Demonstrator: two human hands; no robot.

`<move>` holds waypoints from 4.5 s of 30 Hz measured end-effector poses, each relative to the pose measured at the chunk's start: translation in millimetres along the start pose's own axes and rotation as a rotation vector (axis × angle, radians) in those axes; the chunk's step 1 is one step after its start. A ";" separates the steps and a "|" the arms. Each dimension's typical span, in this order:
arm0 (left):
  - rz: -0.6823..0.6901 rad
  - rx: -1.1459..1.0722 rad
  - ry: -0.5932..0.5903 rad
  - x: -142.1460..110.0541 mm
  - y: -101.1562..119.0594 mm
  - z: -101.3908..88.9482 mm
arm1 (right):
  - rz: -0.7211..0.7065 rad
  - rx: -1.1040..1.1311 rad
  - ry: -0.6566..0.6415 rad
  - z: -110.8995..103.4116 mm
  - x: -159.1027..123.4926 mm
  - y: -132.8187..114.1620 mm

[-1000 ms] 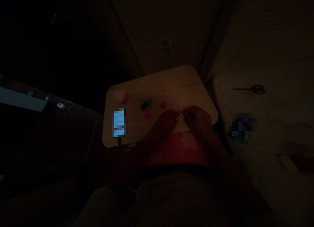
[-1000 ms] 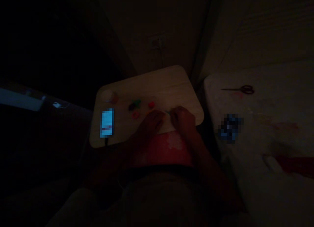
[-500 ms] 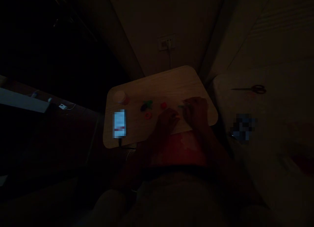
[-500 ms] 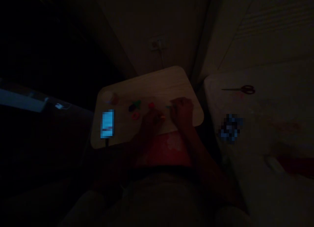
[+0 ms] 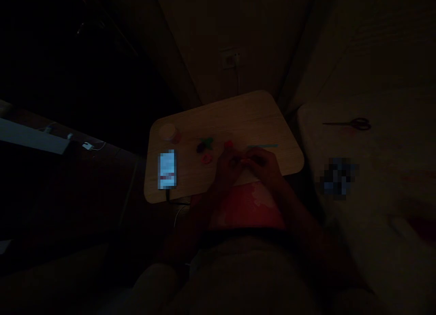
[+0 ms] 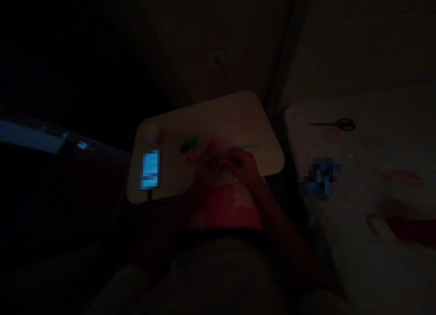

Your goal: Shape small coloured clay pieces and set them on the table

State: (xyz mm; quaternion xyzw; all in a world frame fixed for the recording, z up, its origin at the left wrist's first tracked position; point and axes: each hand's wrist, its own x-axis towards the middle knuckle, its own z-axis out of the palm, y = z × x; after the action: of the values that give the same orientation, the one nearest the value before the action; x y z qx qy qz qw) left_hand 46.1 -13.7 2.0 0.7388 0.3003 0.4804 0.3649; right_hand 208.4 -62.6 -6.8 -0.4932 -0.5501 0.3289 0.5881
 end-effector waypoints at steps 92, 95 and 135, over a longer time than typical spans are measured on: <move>0.096 0.176 -0.134 -2.9 -12.4 -1.4 | 0.340 0.285 -0.146 -8.4 12.6 -7.2; 0.100 0.231 -0.161 -2.6 -13.7 -1.6 | 0.363 0.295 -0.178 -10.3 12.9 -10.8; 0.140 0.075 -0.093 -0.4 -6.5 0.0 | 0.422 0.265 -0.197 -12.6 10.4 -15.4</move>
State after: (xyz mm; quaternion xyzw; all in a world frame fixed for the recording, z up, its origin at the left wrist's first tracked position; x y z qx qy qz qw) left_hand 45.4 -10.4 -3.7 0.7925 0.2486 0.4585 0.3162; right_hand 220.2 -60.2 12.3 -0.4816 -0.4418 0.5598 0.5094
